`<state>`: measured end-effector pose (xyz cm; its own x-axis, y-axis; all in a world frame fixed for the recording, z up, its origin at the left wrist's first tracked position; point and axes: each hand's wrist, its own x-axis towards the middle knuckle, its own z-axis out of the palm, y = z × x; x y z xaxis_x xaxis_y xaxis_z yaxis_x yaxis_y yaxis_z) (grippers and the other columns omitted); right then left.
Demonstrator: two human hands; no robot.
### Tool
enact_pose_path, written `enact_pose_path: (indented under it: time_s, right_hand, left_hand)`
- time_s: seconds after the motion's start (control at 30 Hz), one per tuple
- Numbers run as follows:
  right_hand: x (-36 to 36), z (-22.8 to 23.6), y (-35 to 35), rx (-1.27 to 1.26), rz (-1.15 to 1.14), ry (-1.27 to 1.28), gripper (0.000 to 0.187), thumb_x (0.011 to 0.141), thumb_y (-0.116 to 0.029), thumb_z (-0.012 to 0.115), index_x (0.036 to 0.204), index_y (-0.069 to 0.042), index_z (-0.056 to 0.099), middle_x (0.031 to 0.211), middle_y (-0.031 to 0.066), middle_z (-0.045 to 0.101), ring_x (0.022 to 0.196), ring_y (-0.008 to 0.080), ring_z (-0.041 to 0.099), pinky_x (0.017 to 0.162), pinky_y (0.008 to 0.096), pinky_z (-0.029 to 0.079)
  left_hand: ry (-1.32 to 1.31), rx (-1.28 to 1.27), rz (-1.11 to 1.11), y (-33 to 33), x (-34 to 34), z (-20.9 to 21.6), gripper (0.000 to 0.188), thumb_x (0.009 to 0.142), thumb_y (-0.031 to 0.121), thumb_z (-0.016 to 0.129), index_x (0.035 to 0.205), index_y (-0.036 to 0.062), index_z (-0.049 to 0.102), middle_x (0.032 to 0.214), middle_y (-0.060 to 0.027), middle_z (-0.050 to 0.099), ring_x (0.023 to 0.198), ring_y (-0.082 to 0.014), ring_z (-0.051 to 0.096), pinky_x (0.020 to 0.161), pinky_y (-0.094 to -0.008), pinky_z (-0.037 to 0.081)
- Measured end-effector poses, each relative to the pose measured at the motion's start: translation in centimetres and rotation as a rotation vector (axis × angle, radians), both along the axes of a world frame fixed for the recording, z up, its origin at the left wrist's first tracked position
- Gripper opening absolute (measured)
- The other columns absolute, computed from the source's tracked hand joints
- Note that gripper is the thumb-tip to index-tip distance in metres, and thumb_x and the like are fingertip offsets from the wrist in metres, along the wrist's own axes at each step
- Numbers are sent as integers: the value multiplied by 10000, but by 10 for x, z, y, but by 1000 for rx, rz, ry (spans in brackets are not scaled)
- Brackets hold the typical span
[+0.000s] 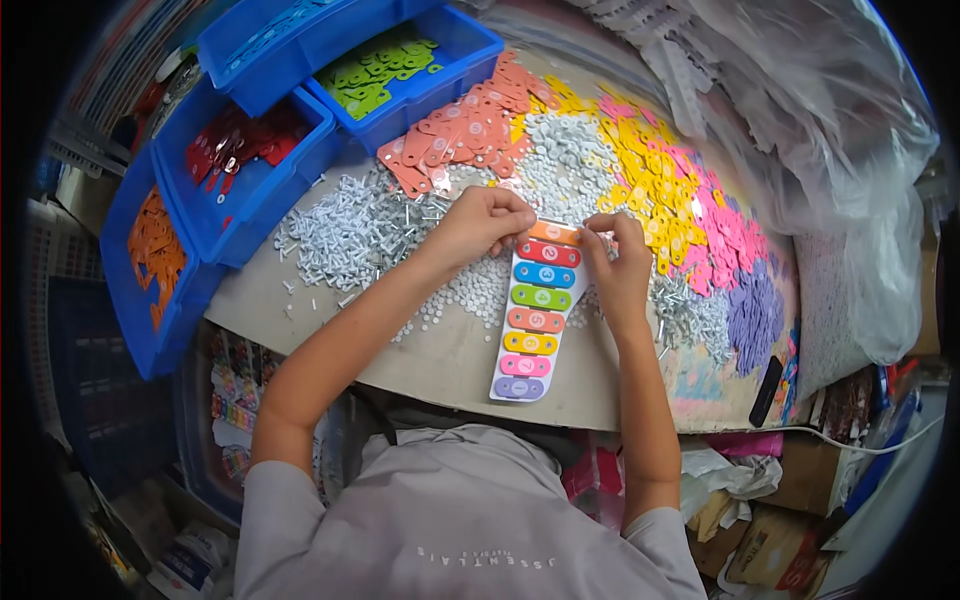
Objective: The recorder is assembling small toy xylophones by manually inserting colorful plastic keys into a white plastic base.
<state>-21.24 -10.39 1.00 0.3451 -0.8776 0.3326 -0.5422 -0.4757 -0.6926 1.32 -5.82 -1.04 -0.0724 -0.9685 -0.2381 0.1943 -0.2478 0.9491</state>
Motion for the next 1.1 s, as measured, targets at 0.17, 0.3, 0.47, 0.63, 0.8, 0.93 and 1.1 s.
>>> enact_pose_path:
  time_s: [0.17, 0.3, 0.47, 0.63, 0.8, 0.93, 1.1]
  right_hand:
    - [-1, 0, -2, -114, 70, 13, 99, 870, -55, 727, 917, -19, 648, 941, 87, 691, 903, 230, 639, 819, 337, 487]
    - [-7, 6, -13, -57, 99, 147, 159, 912, -153, 725, 891, -21, 640, 894, 96, 685, 833, 192, 621, 731, 316, 473]
    - [-14, 20, -37, 595, 130, 274, 330, 962, -341, 687, 926, -12, 685, 762, 63, 658, 692, 124, 579, 614, 300, 444]
    - [-19, 12, -57, 801, 270, 298, 439, 951, -430, 690, 909, 6, 723, 737, 23, 635, 665, 111, 543, 596, 301, 434]
    - [-17, 8, -63, 823, 284, 346, 451, 941, -435, 697, 890, 12, 734, 726, 23, 626, 667, 114, 535, 599, 311, 431]
    - [-15, 10, -62, 808, 270, 383, 461, 937, -442, 697, 898, 15, 744, 719, 37, 630, 668, 117, 541, 607, 321, 436]
    - [-10, 17, -53, 714, 284, 404, 416, 968, -400, 668, 901, 7, 720, 714, 9, 605, 652, 103, 517, 586, 313, 411]
  left_hand:
    - [-44, -1, 15, -1, -1, 5, 215, 932, 222, 729, 960, 13, 686, 740, -6, 666, 598, -40, 538, 522, -194, 397]
    - [-268, -125, 150, -12, -2, -18, 291, 915, 275, 748, 946, -5, 676, 727, -30, 659, 568, -60, 530, 499, -213, 378]
    - [-358, 159, -245, -29, 10, -9, 389, 905, 381, 745, 964, 6, 663, 692, -24, 610, 532, -70, 502, 447, -244, 333]
    - [-259, 241, -321, -34, 11, 5, 358, 899, 379, 730, 787, 53, 637, 616, 4, 538, 469, -76, 439, 403, -266, 281]
    - [-255, 263, -277, -34, 7, 6, 352, 886, 339, 722, 689, 63, 627, 554, 8, 504, 416, -81, 399, 377, -271, 238]
    - [-240, 267, -354, -37, 9, -2, 276, 915, 321, 706, 887, 102, 542, 688, 27, 496, 523, -66, 412, 437, -254, 273]
    - [-261, 261, -333, -33, 11, -10, 280, 918, 329, 703, 874, 88, 567, 710, 9, 540, 550, -93, 470, 459, -275, 329]
